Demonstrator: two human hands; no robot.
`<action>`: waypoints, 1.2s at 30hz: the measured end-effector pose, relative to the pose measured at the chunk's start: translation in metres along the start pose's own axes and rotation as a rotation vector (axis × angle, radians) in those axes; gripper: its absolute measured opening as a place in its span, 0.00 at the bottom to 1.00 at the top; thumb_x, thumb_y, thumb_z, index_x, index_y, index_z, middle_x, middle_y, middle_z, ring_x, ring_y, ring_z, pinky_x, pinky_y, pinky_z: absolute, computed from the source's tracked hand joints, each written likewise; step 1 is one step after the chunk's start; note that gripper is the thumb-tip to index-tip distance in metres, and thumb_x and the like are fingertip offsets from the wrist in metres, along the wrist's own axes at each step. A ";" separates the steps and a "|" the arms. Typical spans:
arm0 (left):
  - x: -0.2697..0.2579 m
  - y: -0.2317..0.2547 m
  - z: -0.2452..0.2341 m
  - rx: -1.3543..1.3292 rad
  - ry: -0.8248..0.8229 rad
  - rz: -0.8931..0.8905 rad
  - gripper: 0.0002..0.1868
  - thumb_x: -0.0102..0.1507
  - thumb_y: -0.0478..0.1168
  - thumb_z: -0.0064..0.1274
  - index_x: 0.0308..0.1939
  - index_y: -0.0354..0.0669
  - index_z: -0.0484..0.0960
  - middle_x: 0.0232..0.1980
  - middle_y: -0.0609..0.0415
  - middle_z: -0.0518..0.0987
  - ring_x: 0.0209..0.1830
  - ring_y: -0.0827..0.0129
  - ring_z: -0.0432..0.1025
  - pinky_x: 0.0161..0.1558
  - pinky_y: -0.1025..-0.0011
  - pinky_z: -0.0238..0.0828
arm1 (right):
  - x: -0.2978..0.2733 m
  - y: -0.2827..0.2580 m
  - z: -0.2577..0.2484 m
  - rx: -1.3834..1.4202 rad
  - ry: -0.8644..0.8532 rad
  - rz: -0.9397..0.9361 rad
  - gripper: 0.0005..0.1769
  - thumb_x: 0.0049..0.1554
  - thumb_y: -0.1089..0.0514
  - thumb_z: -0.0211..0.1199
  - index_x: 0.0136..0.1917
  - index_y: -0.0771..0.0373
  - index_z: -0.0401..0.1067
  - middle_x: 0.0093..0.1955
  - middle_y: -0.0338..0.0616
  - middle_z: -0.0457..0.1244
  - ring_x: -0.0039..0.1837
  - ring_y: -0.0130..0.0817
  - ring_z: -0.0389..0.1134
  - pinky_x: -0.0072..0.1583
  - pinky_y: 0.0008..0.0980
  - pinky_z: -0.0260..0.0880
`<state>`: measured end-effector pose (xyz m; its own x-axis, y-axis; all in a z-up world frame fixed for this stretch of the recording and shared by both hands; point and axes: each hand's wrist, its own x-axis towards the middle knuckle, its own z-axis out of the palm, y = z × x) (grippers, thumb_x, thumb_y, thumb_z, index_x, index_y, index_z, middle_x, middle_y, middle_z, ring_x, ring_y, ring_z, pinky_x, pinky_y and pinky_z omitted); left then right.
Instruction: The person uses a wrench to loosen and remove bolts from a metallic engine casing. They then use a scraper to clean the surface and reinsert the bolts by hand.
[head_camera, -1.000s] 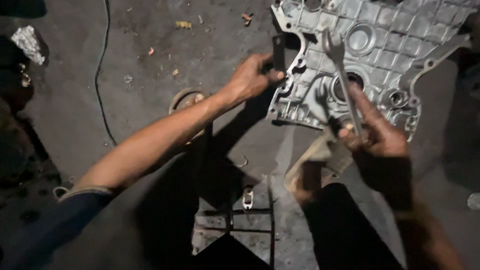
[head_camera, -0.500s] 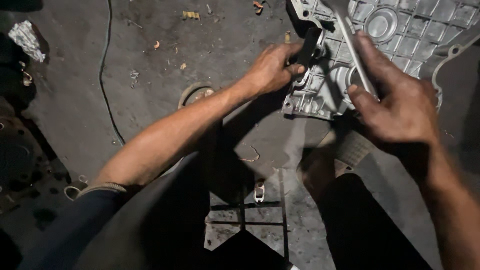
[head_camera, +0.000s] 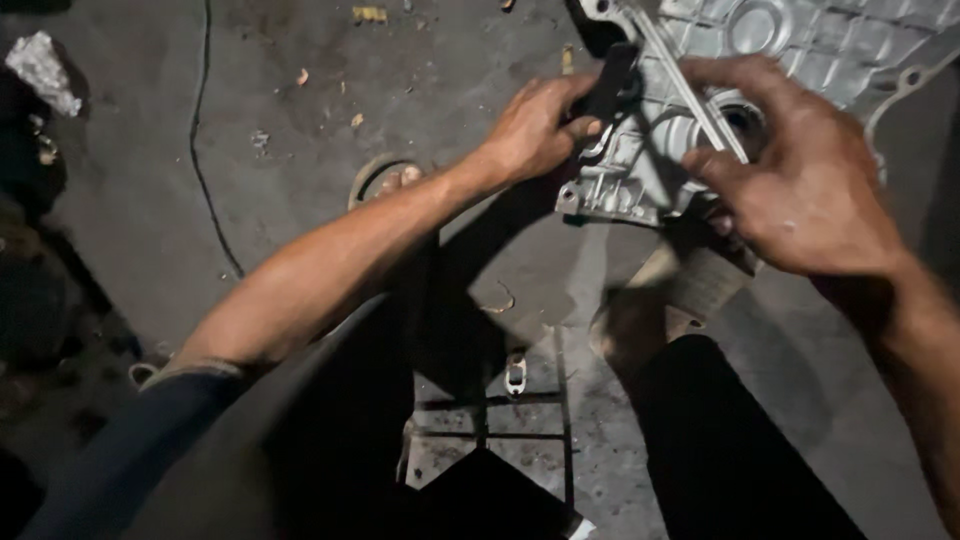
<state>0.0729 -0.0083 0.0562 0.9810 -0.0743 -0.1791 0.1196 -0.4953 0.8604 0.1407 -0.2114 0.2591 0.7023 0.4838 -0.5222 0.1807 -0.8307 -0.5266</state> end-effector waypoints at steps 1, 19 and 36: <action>-0.001 -0.001 -0.003 -0.018 -0.016 0.012 0.23 0.64 0.40 0.60 0.63 0.41 0.77 0.57 0.42 0.82 0.58 0.47 0.76 0.63 0.53 0.67 | -0.001 -0.001 0.002 0.027 0.006 0.018 0.31 0.61 0.61 0.60 0.77 0.60 0.61 0.67 0.47 0.65 0.29 0.34 0.66 0.36 0.37 0.72; -0.005 -0.005 0.003 -0.004 -0.025 -0.035 0.23 0.65 0.43 0.60 0.62 0.39 0.77 0.65 0.42 0.77 0.66 0.46 0.68 0.68 0.53 0.61 | -0.007 0.013 0.006 -0.017 -0.101 -0.072 0.23 0.59 0.62 0.61 0.68 0.65 0.70 0.45 0.53 0.71 0.26 0.35 0.63 0.26 0.36 0.61; -0.013 0.013 0.003 -0.054 0.094 -0.064 0.20 0.64 0.38 0.59 0.60 0.38 0.78 0.58 0.38 0.81 0.61 0.42 0.73 0.60 0.51 0.67 | -0.006 0.012 0.009 0.133 0.021 -0.201 0.21 0.64 0.60 0.62 0.70 0.62 0.67 0.56 0.50 0.68 0.43 0.24 0.69 0.36 0.24 0.72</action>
<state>0.0616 -0.0159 0.0682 0.9808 0.0385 -0.1913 0.1880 -0.4491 0.8735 0.1327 -0.2220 0.2501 0.6756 0.6288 -0.3848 0.2270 -0.6740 -0.7030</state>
